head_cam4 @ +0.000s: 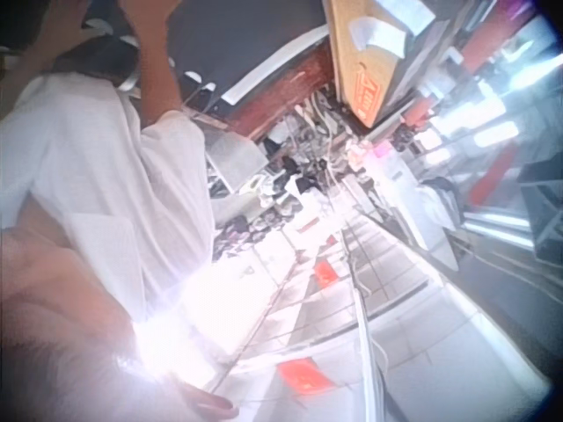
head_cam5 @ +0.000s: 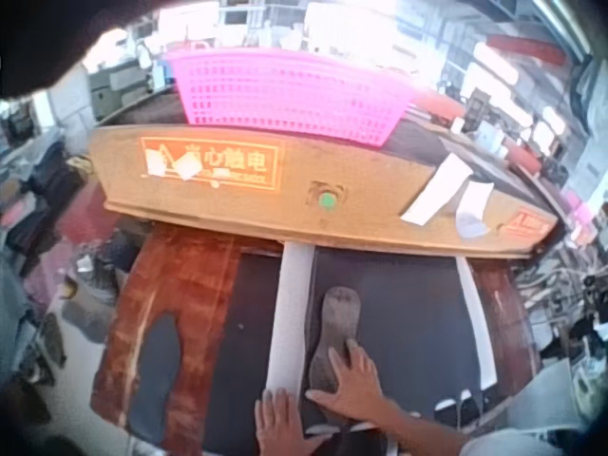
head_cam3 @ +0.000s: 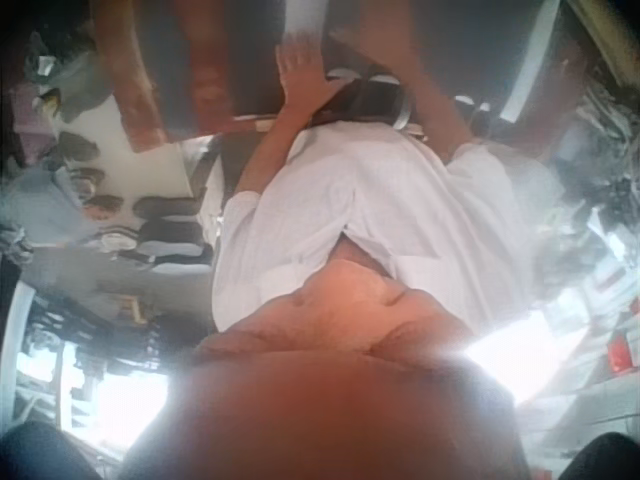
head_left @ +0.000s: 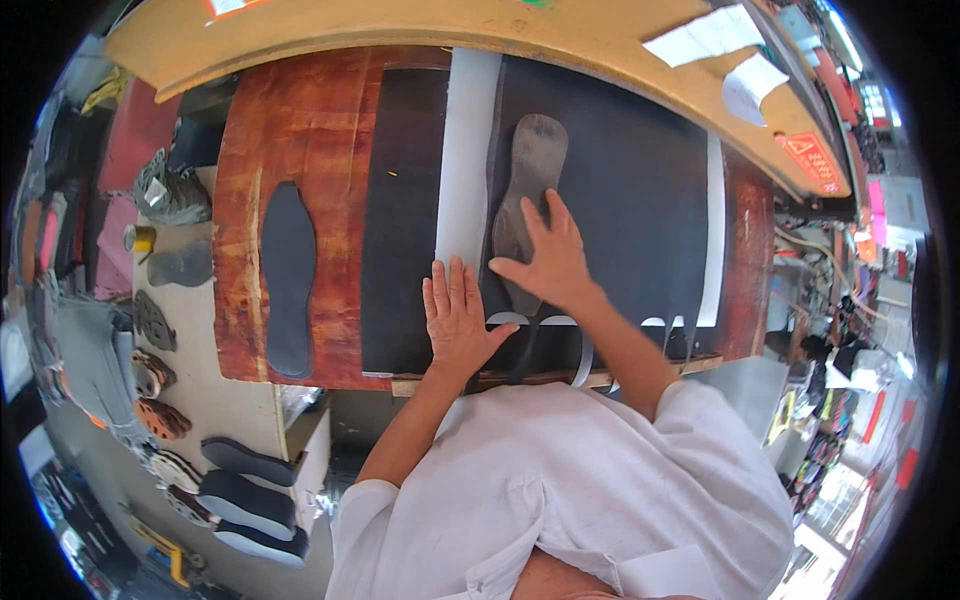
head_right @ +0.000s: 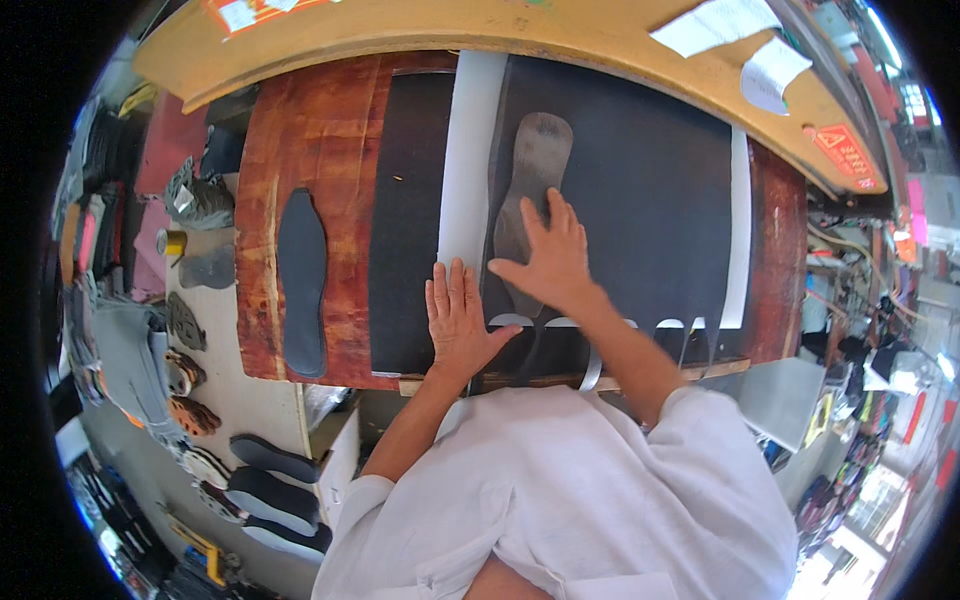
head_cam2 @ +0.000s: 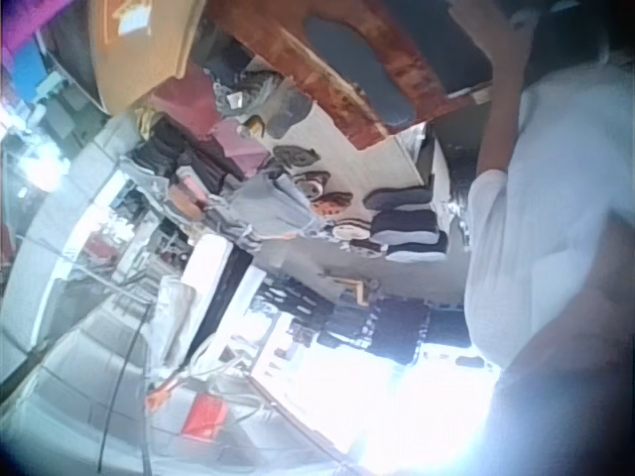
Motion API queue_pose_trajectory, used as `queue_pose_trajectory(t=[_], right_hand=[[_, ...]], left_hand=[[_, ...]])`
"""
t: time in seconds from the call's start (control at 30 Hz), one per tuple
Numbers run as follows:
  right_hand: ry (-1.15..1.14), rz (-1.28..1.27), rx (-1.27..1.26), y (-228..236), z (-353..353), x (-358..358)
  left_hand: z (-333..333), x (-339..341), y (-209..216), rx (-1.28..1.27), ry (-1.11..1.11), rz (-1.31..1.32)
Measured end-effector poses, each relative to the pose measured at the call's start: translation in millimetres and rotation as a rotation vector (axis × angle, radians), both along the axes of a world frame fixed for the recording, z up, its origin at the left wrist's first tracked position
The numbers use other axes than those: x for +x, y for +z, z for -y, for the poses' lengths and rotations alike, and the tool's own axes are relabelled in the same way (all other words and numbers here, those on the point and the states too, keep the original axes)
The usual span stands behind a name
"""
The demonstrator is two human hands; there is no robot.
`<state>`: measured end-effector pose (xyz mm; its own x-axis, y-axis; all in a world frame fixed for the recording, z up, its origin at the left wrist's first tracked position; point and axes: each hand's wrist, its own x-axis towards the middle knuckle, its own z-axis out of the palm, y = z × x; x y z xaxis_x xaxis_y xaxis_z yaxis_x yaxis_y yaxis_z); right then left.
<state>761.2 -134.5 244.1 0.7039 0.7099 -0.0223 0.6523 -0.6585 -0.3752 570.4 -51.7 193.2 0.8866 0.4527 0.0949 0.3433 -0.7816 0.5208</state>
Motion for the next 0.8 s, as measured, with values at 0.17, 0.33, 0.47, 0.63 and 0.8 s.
queue_pose_trajectory(t=[0.17,0.33,0.47,0.63,0.8], right_hand=[[-0.155,0.118,0.144,-26,-12,-25],[-0.230,-0.008,0.189,-19,-23,-22],[-0.206,0.053,0.122,-26,-28,-30],[-0.180,0.077,0.134,-37,-25,-29],[-0.162,0.100,0.113,-36,-24,-26]], left_hand=[[1,-1,-16,0.124,-0.054,-0.031],[4,-2,-20,0.199,-0.059,0.002],[6,0,-21,0.222,-0.020,0.034],[1,1,-23,0.244,0.011,0.071],[-4,3,-21,0.144,0.038,0.105]])
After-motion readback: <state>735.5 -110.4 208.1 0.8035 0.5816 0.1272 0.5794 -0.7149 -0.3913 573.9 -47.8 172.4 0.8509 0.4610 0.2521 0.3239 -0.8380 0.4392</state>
